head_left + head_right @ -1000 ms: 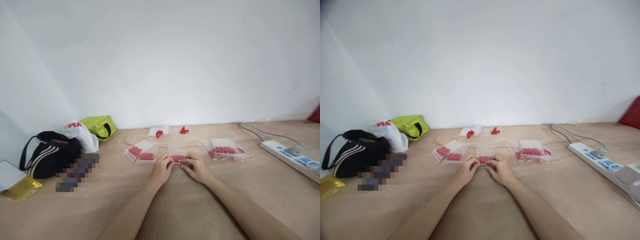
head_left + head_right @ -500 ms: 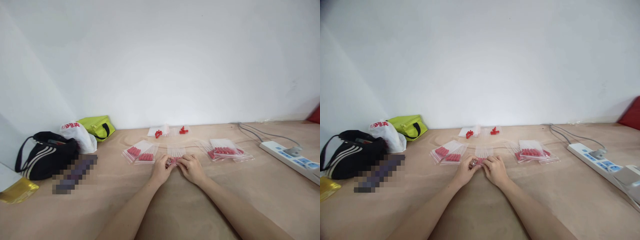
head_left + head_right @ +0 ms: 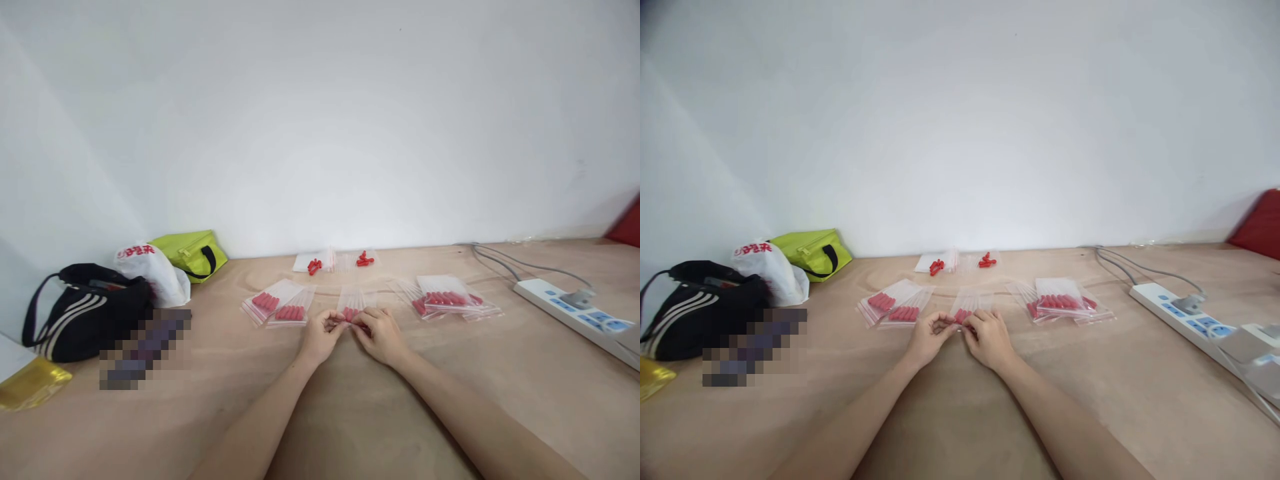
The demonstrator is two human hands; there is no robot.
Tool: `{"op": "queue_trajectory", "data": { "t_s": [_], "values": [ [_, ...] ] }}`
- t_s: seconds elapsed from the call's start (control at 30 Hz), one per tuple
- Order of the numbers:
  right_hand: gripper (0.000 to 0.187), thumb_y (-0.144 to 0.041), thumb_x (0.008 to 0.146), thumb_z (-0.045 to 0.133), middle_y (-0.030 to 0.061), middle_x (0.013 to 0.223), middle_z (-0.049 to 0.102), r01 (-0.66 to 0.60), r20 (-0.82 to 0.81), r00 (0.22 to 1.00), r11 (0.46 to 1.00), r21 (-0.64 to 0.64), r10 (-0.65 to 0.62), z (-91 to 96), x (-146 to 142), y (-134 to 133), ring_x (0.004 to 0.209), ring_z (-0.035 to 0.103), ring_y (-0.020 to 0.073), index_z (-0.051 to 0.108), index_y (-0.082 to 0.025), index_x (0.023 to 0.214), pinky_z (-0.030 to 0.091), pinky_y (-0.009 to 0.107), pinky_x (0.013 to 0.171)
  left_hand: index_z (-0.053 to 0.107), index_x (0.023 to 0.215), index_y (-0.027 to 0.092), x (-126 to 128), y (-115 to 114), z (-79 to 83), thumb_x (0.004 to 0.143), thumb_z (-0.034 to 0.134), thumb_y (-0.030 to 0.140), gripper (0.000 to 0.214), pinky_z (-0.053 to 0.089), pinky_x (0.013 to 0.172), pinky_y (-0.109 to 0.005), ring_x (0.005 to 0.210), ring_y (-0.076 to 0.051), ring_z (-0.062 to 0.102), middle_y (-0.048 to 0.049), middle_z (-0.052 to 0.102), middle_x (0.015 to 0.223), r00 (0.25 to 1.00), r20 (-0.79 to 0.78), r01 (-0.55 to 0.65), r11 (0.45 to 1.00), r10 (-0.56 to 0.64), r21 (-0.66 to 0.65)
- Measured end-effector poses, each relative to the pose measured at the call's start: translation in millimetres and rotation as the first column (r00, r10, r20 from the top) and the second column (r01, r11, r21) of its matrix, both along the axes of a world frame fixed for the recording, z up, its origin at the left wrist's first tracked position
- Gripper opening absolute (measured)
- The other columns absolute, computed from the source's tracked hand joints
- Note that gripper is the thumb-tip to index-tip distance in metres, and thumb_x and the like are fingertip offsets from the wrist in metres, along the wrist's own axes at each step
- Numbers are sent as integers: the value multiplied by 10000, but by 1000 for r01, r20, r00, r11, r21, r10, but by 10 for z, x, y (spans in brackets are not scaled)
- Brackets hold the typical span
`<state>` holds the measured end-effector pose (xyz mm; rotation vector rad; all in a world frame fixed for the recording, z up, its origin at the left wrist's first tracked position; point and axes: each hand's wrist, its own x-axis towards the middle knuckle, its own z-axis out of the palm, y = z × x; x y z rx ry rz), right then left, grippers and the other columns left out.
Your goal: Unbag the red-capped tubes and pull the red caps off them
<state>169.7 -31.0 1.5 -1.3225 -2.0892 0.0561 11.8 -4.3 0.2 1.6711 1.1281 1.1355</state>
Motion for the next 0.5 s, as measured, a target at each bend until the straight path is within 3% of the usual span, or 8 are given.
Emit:
{"op": "queue_trajectory", "data": {
  "t_s": [0.37,0.5],
  "values": [
    [186,-188,846,405,12,739,594,-37,-31,999,999,-10,36,-12,16,10,731,527,134,547,-192,726,293,273,687,606,786,149,-2,-10,36,640,655,221,170,508,616,-261,651,-145,634,-32,671,748,999,42,-2,999,4,-46],
    [87,-228,807,487,0,753,598,-59,-58,997,997,-40,57,-10,15,9,720,532,129,568,-203,786,300,276,697,583,770,141,2,8,27,667,633,251,158,508,602,-260,630,-140,629,-32,655,726,998,51,-23,998,25,-50]
  ]
}}
